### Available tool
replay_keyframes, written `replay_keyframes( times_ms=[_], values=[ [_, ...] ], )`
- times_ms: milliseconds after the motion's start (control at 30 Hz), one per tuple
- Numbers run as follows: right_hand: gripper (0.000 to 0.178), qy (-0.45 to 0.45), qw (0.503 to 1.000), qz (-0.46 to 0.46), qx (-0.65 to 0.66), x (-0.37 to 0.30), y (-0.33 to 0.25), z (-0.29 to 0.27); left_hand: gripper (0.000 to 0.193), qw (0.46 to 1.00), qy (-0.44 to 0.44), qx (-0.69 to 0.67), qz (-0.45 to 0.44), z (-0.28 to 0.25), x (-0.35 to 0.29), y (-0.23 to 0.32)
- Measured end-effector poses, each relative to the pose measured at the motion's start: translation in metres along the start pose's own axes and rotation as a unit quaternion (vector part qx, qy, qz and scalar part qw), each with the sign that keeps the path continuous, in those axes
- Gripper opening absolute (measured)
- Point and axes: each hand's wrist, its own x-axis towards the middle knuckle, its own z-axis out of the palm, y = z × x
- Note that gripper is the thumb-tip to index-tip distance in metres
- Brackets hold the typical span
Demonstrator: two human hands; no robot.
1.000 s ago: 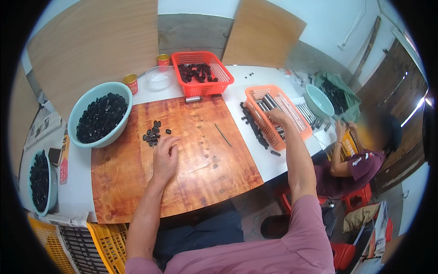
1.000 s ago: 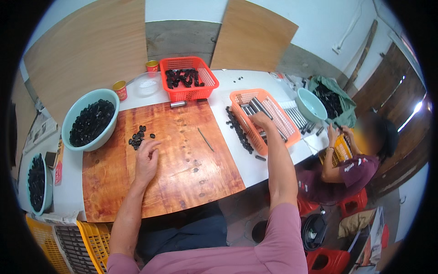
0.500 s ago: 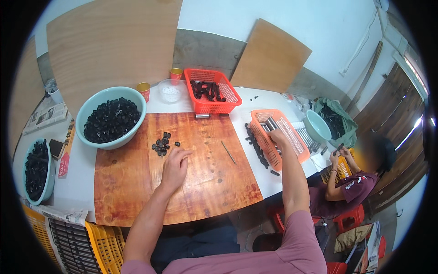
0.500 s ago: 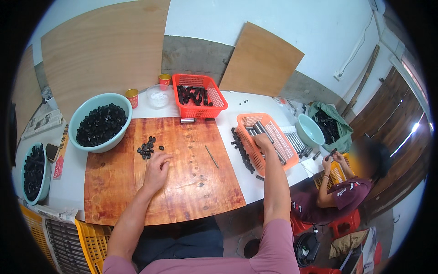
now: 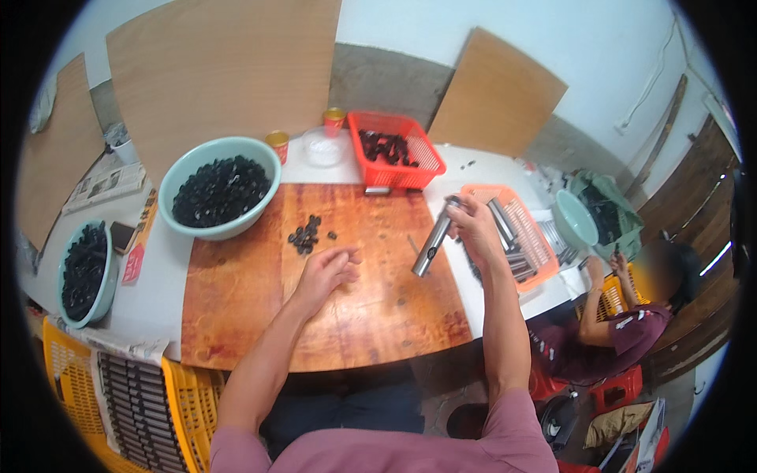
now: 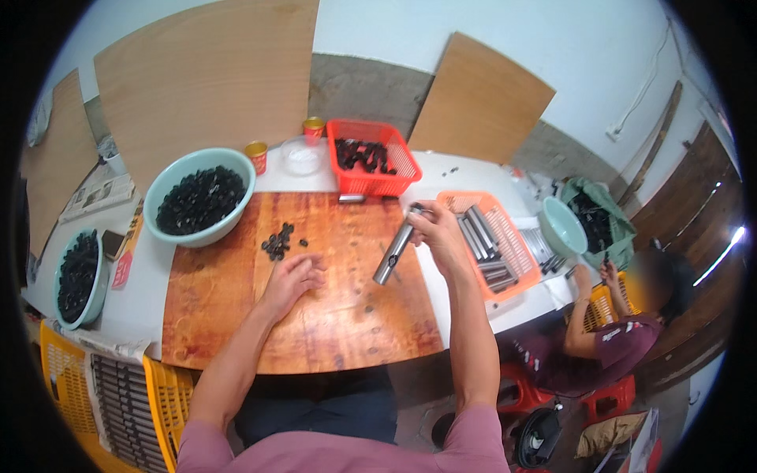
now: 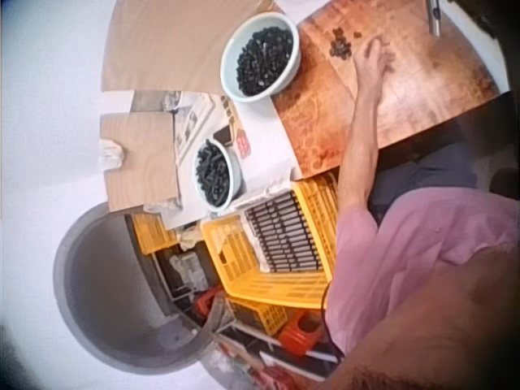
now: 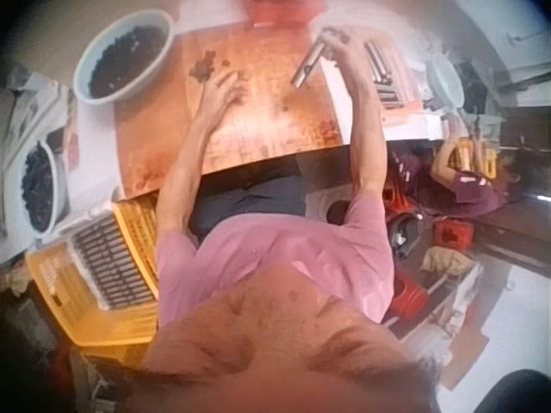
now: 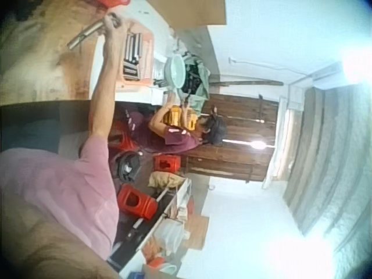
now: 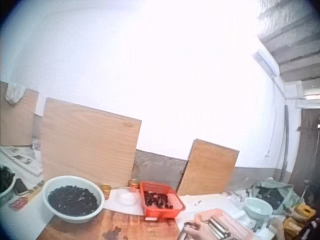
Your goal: The person repeatedly picks small black circular pieces and inserts them into a cylindrical metal rod, then places the assembled rod into a yellow basket. The process is repeated multiple times with consistent hand movements.
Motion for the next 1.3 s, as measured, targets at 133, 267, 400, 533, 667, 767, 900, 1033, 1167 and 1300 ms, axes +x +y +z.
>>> replay_keyframes(
  times_ms=[133,267,400,533,667,767,900,1033,1167,1300],
  values=[
    [0.029,-0.102,0.992,0.063,0.037,-0.002,0.040,0.064,0.049,0.983,-0.118,-0.106,-0.095,-0.003,-0.006,0.009],
    [0.024,-0.069,0.991,0.063,0.100,-0.008,0.047,0.101,0.045,0.982,-0.100,-0.146,-0.058,-0.006,-0.008,0.010],
    [0.019,-0.033,0.979,0.078,0.184,-0.021,0.063,0.116,0.039,0.974,-0.003,-0.224,0.019,-0.011,-0.003,0.015],
    [0.019,-0.069,0.975,0.130,0.166,-0.044,0.072,0.131,0.026,0.987,0.042,-0.148,0.039,-0.019,0.007,0.000],
    [0.023,-0.106,0.974,0.158,0.121,-0.058,0.080,0.146,0.027,0.990,0.024,-0.137,0.024,-0.014,0.004,0.002],
    [0.026,-0.115,0.979,0.143,0.092,-0.060,0.087,0.156,0.027,0.988,0.031,-0.151,0.013,-0.012,0.000,0.006],
    [0.026,-0.112,0.982,0.141,0.055,-0.057,0.092,0.158,0.027,0.989,0.026,-0.147,0.002,-0.015,0.002,0.005],
    [0.027,-0.110,0.986,0.119,0.027,-0.056,0.100,0.156,0.024,0.989,0.021,-0.148,0.003,-0.016,0.003,0.005],
    [0.029,-0.118,0.986,0.110,0.034,-0.057,0.106,0.154,0.024,0.988,0.024,-0.151,-0.008,-0.016,0.002,0.006],
    [0.026,-0.113,0.989,0.087,0.037,-0.058,0.111,0.156,0.029,0.990,0.027,-0.136,0.007,-0.012,-0.001,0.008]
  ],
)
